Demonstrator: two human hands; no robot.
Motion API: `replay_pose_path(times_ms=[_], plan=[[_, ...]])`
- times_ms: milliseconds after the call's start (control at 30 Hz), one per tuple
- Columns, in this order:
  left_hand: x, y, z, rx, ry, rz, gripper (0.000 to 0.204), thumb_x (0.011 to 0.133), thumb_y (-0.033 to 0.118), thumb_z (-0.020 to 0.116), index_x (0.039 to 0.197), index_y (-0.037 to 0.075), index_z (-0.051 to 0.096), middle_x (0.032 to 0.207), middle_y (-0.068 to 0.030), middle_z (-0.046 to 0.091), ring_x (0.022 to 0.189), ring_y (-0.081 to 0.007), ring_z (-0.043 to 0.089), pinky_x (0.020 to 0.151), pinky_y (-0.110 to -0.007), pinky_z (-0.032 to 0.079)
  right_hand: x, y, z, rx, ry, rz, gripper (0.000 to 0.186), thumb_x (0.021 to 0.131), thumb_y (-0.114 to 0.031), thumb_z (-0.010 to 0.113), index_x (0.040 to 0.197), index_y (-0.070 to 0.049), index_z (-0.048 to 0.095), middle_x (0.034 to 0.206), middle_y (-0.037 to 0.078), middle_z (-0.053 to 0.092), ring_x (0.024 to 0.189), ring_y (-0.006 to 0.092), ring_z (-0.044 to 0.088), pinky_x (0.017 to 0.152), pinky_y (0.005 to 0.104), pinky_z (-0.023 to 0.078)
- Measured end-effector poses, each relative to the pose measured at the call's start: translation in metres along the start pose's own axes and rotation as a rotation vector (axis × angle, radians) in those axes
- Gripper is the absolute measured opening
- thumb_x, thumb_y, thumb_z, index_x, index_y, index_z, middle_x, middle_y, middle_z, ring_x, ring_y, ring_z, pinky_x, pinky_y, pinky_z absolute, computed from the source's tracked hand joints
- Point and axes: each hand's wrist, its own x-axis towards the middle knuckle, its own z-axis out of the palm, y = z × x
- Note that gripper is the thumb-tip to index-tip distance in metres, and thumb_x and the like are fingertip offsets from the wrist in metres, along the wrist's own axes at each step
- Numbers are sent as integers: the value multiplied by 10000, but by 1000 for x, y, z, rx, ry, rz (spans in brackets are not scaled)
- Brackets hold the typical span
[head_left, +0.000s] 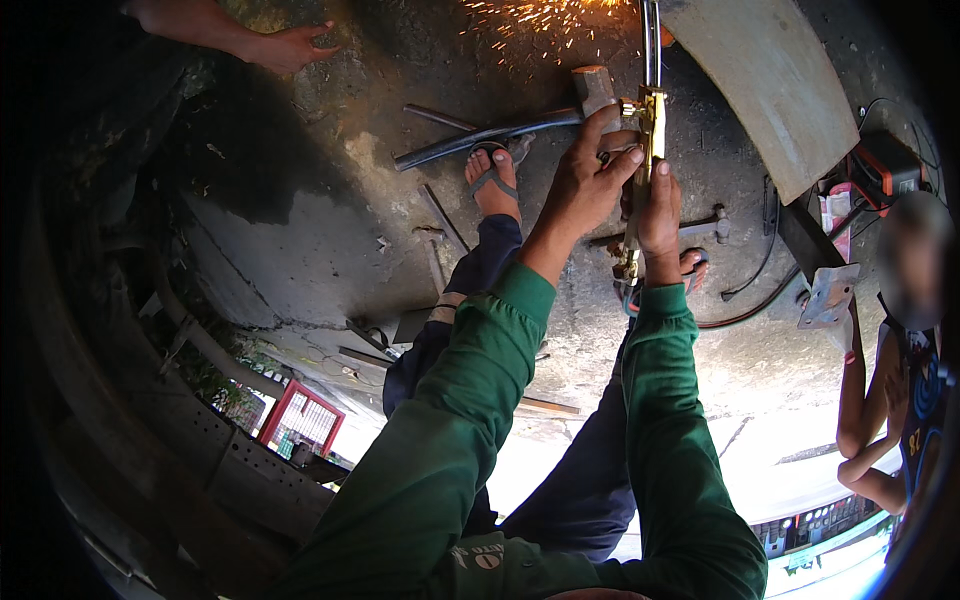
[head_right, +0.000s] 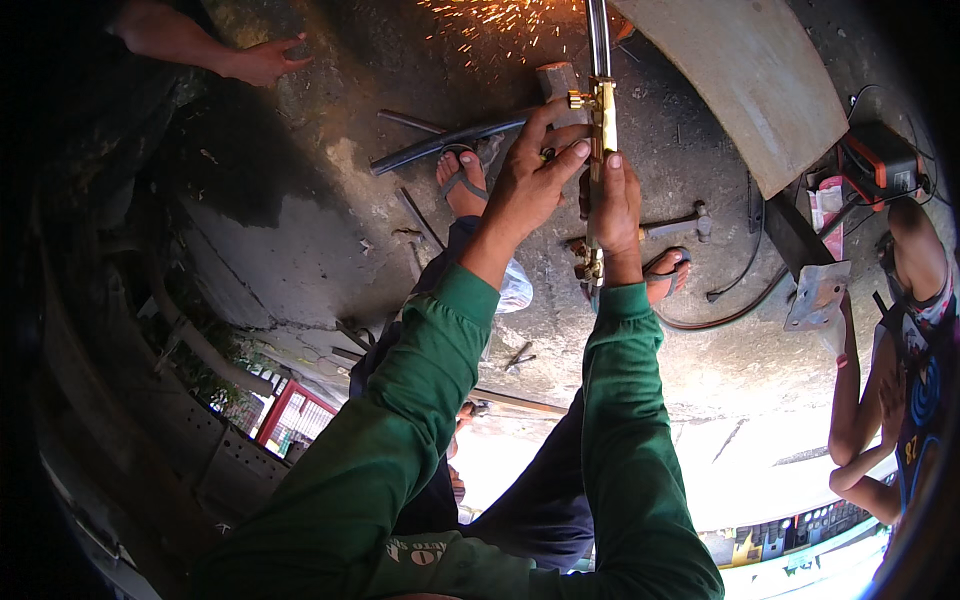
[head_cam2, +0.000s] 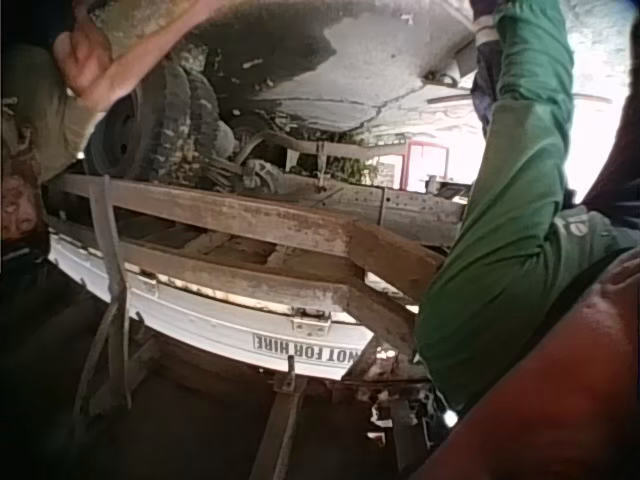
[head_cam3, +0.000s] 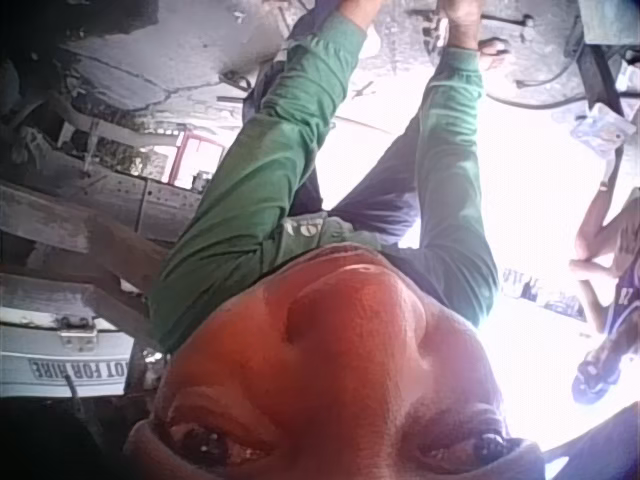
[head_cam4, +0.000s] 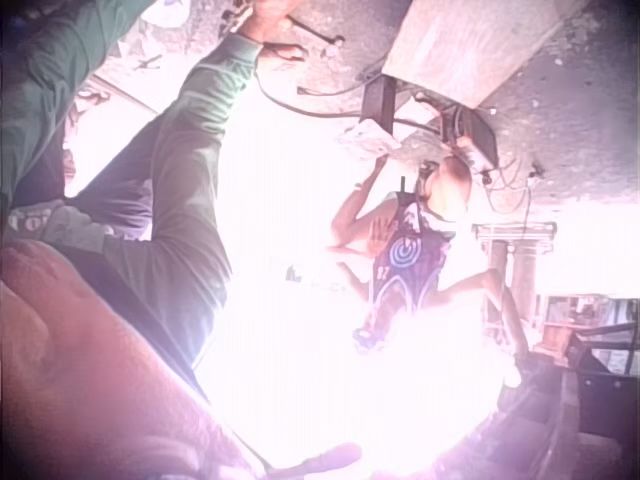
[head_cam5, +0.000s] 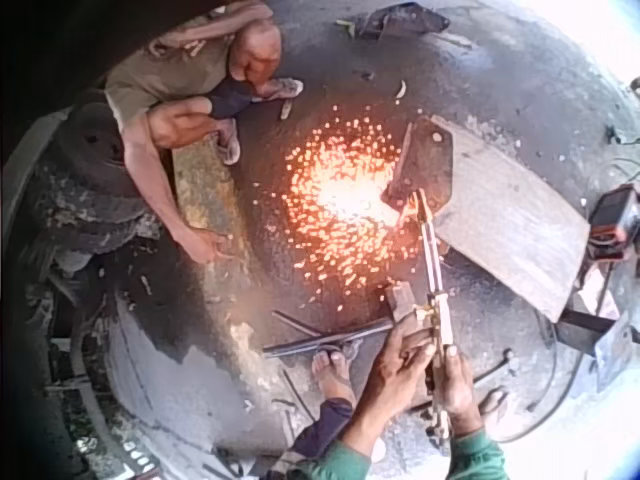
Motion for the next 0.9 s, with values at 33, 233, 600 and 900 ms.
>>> replay_pose_path(times_ms=[33,233,600,900], plan=[[-1,2,0,-8,-4,-15,539,998,196,661,1484,104,448,1242,-97,722,1170,-183,644,955,-328,501,0,0,0,2,1,6,588,1047,-615,420,1041,-49,581,688,15,548,517,90,485,441,254,383],[-2,5,2,42,24,37,517,996,195,666,1464,102,466,1203,-78,736,1087,-159,663,835,-301,538,-2,0,-3,11,-8,25,608,1041,-635,420,1062,-47,572,691,14,543,521,89,482,449,251,380],[-33,49,14,-99,-128,-84,682,1012,186,668,1577,74,302,1339,-153,661,1180,-234,654,998,-364,528,-44,-45,-19,-19,-62,-3,692,1038,-647,431,1292,-13,543,685,-21,505,549,62,456,475,228,365],[-20,56,9,-134,-41,-161,756,1031,317,638,1630,84,241,1374,-89,658,1002,-123,667,677,-242,547,-27,-76,-4,-454,-9,-120,505,1063,-479,505,1191,1,596,680,94,604,610,217,612,556,365,450]])
